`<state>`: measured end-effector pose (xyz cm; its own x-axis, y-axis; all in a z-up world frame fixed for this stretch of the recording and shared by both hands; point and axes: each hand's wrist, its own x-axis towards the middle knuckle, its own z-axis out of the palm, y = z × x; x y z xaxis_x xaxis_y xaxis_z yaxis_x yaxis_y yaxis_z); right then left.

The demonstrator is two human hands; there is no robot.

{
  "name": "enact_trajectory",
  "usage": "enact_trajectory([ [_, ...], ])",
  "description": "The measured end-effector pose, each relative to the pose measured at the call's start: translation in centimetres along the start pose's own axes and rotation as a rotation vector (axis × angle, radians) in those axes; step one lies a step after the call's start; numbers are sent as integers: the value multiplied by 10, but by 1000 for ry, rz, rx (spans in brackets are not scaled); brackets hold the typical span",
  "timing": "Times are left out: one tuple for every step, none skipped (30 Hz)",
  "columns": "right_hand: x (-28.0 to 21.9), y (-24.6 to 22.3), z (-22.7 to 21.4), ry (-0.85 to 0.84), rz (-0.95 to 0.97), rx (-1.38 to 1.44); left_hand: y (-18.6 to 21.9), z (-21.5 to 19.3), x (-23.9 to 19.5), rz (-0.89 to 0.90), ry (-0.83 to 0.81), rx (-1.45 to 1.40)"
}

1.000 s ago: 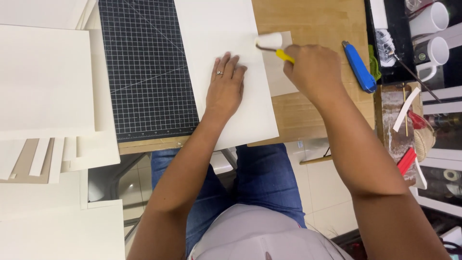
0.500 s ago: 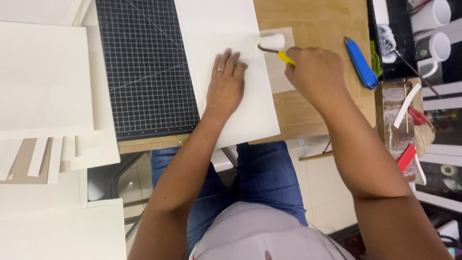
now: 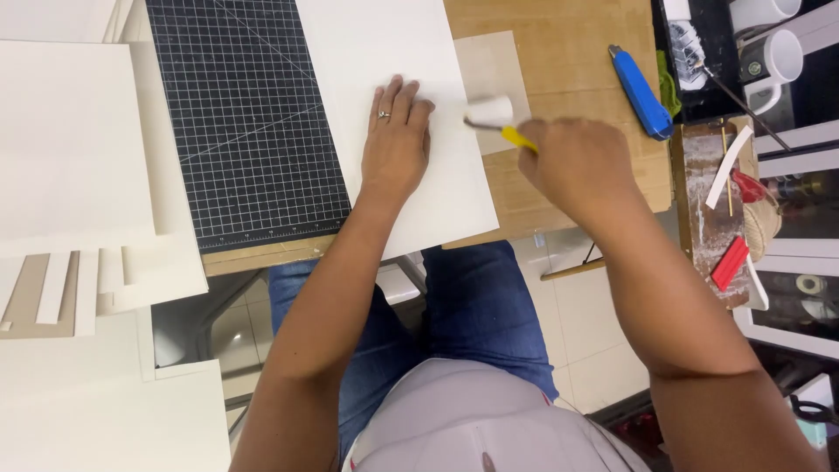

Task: The person marks a beige card with a pencil, then places a smaller beige piece on it and smooths it with a red plastic scraper. They apply adhesive to a white sheet using a yellow roller, place the white sheet over the beige card, and smooth it down. Finally, they fold the white sheet in half to form a cover.

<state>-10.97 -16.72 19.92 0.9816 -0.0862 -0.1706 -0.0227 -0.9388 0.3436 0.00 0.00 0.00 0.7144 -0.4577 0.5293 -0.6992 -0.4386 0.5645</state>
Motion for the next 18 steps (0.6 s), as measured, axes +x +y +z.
enact_trajectory([
  [8,-1,2,15,14,14,0,1,-2,-2,-12,8],
  [16,-3,11,14,15,16,1,-1,-3,-1,-15,8],
  [25,-3,19,79,26,25,3,-4,-1,-1,-19,9],
  [33,-4,28,145,38,34,3,-6,1,0,-22,11],
  [24,-3,19,150,37,32,3,-5,1,1,-18,13],
  [14,-2,11,98,18,20,2,-5,2,3,-15,15],
  [2,-3,4,37,-2,11,3,-4,-2,-2,-20,13],
  [-6,0,2,33,-5,12,3,-5,-2,-6,-23,13],
  [-15,3,-1,7,-13,-22,3,-6,-1,2,-9,1],
  [-23,7,-4,-19,-22,-56,4,-6,0,9,6,-10],
  [-18,5,-2,-22,-17,-55,3,-6,0,12,2,-14],
  [-14,3,-1,-8,-12,-34,3,-6,0,9,1,-6],
  [-9,1,0,7,-7,-13,2,-6,1,6,0,3],
  [-15,2,-1,6,-1,-12,5,-5,-1,10,-4,0],
  [-16,3,-2,-27,3,-12,5,-6,0,4,-6,-3],
  [-16,3,-4,-60,7,-13,4,-7,0,-3,-9,-7],
  [-19,4,-9,-62,5,-13,4,-8,0,-5,-10,-6],
  [-22,4,-14,-113,6,-25,3,-8,1,-6,-13,1],
])
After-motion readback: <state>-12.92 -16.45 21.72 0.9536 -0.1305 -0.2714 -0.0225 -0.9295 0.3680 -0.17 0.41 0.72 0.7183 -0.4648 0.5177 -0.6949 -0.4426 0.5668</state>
